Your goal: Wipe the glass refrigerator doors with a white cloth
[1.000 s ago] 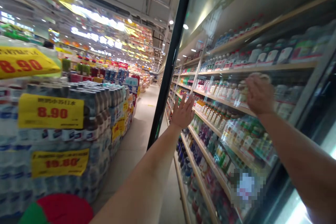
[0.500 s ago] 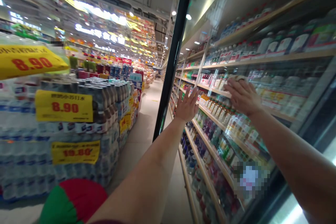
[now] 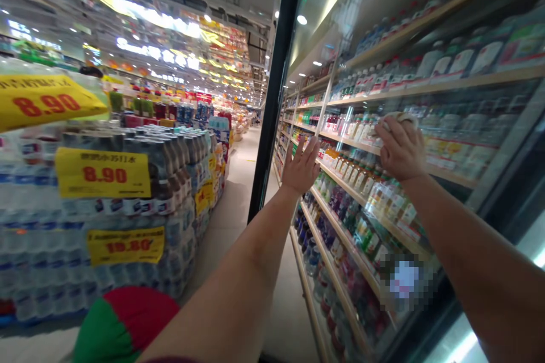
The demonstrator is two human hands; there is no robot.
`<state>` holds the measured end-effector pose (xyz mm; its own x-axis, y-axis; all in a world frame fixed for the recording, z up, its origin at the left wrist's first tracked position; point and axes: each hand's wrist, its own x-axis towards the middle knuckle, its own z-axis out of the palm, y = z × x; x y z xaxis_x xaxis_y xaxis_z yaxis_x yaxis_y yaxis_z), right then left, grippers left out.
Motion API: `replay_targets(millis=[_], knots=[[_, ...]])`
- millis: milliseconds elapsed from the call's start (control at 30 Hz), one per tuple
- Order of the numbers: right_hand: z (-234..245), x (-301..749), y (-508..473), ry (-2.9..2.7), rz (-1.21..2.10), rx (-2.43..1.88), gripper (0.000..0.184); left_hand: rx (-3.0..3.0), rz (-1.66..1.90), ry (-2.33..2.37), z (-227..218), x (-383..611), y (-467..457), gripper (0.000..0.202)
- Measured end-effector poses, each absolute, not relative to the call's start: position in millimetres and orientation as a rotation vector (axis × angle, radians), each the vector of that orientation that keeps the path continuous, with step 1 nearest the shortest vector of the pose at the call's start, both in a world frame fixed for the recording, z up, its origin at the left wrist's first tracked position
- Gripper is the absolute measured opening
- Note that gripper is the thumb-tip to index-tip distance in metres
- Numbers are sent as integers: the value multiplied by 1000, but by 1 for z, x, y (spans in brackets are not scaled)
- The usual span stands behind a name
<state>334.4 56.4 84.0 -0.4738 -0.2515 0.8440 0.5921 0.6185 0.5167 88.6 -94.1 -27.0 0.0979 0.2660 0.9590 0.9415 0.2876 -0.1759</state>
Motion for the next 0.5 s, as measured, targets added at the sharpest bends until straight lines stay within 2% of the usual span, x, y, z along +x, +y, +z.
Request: replay_targets(millis=[500], knots=[[84, 334, 55, -1825, -963, -294, 52, -1226, -779, -1419, -26, 91, -96, 58]])
